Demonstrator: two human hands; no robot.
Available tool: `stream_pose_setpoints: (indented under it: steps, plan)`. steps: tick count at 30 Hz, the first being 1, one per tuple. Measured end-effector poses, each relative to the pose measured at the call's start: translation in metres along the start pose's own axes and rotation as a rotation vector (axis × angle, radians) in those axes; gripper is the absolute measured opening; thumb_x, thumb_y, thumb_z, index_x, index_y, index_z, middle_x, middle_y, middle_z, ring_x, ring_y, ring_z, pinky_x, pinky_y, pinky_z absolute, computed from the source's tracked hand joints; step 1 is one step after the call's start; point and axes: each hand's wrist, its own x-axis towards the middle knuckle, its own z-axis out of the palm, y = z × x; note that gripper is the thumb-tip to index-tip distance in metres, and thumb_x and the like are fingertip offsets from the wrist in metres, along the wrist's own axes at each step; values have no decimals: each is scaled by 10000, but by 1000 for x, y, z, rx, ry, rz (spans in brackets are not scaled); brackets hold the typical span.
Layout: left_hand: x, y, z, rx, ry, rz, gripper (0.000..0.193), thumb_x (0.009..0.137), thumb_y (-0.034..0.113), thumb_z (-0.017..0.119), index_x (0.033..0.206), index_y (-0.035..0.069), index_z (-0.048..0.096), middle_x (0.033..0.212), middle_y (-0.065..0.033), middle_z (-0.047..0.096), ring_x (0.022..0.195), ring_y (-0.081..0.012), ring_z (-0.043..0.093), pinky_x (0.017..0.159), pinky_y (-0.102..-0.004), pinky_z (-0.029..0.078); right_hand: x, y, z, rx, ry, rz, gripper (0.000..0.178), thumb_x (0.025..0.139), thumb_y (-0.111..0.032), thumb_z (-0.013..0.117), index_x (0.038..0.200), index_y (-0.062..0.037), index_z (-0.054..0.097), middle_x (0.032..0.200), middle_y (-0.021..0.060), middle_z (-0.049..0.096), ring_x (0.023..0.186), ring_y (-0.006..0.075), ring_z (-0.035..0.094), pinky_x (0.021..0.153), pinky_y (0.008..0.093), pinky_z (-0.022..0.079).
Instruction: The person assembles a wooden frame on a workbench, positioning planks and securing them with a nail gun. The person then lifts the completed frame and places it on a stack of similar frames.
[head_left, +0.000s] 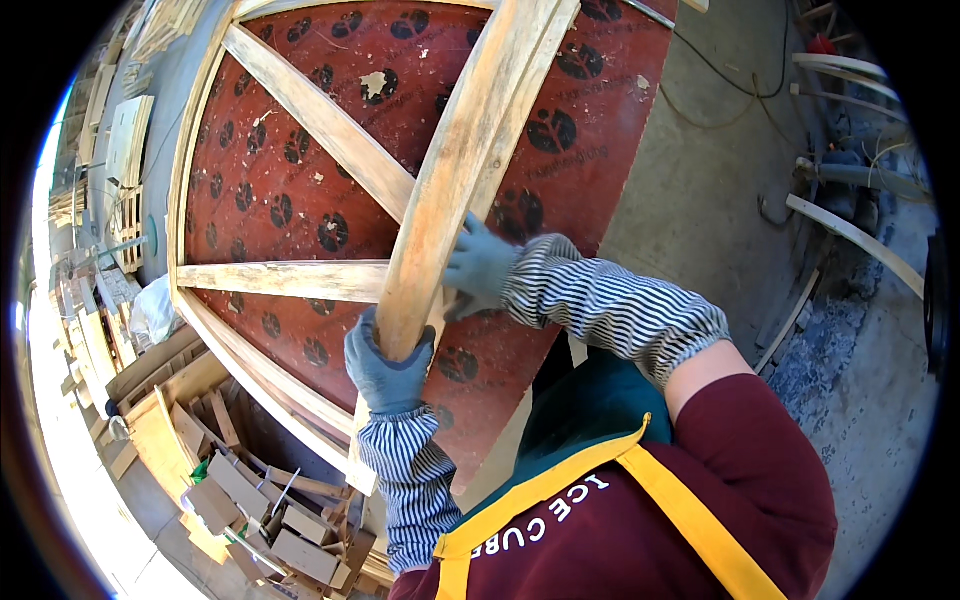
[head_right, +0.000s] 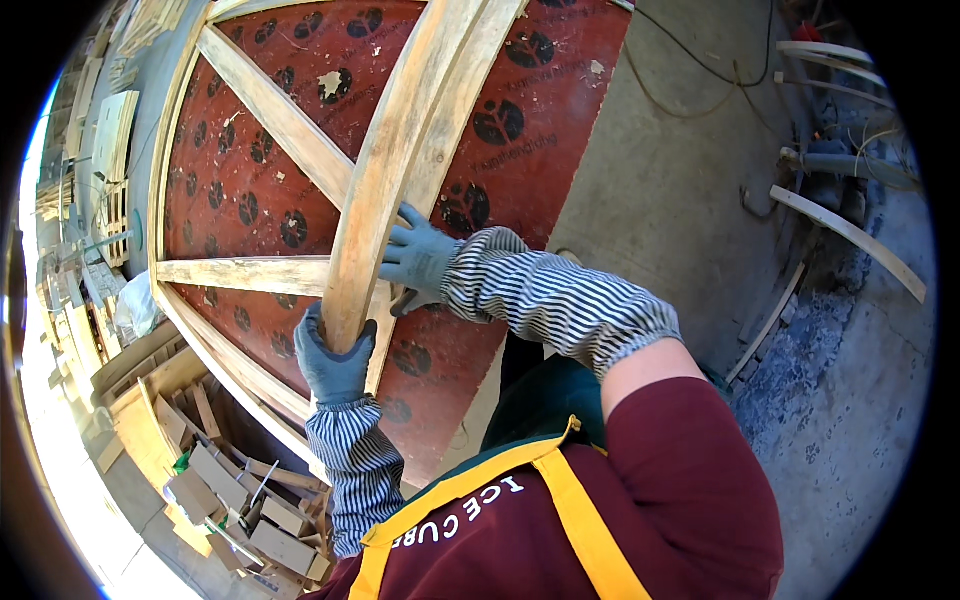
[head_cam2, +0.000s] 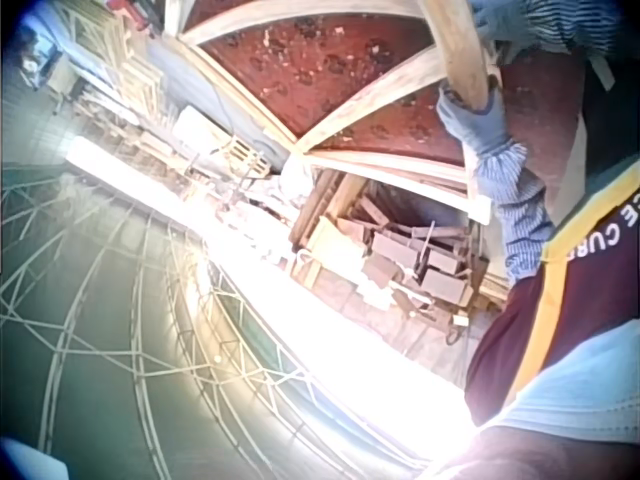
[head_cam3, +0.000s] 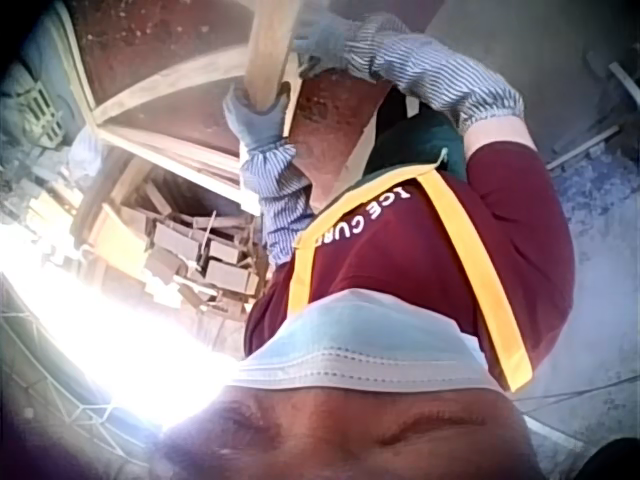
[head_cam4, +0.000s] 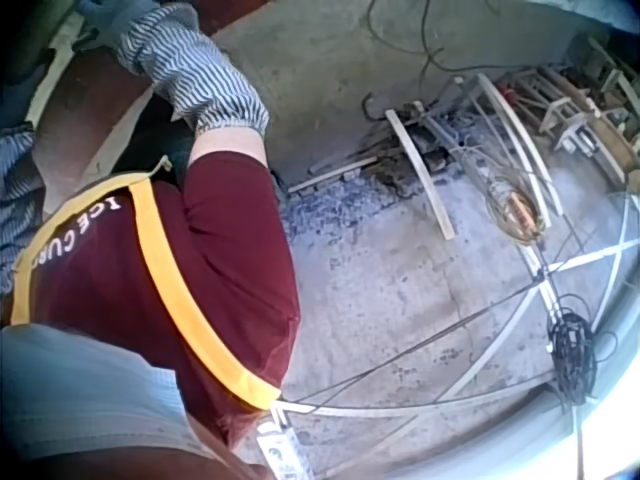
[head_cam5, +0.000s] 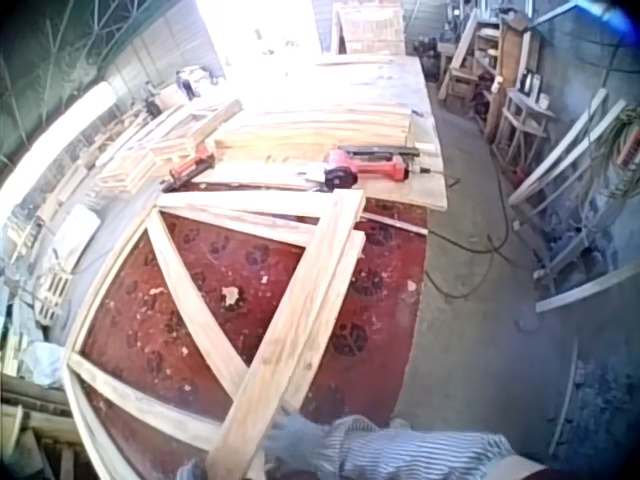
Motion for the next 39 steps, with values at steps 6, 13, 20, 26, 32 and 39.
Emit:
stream_pose_setpoints:
  steps: [6,13,20,26,32,39]
  plan:
    - [-5,-14,23,66,-5,20,721,555,320,878,1147,50,568,985,-117,590,924,-319,581,797,-444,465,-63,-4,-66,-76,208,181,606,660,-258,781,1207,-101,571,1300,102,518,1298,325,389,1100,534,281]
    - [-12,-31,60,142,-3,22,732,577,338,866,1168,52,544,1048,-146,564,991,-328,542,864,-445,441,-99,6,-74,-111,275,415,540,705,-157,741,1218,-105,581,1279,86,545,1251,315,440,1052,479,350]
    - [-12,-34,68,154,22,47,732,577,356,856,1170,75,531,1071,-146,558,1020,-338,522,884,-463,425,-67,10,-61,45,386,408,498,732,-149,737,1204,-93,589,1235,95,572,1193,312,487,1000,435,397]
    - [-16,-38,69,178,56,34,842,577,443,837,1269,101,499,1122,-136,532,1048,-337,500,897,-484,395,-28,6,-72,-64,407,305,508,713,-150,749,1191,-97,584,1192,99,577,1110,317,517,939,442,415]
    - [-9,-7,50,208,20,-29,908,608,487,810,1357,109,461,1227,-176,467,1123,-367,434,958,-518,344,-4,7,-112,-181,247,273,502,719,-153,742,1190,-83,582,1208,96,575,1144,328,507,972,448,407]
    - [28,18,35,13,-9,16,878,685,577,734,1357,90,446,1336,-158,457,1244,-357,394,1024,-515,288,61,68,-182,-357,267,367,469,771,-255,690,1204,-115,576,1232,106,558,1171,319,497,996,451,369]
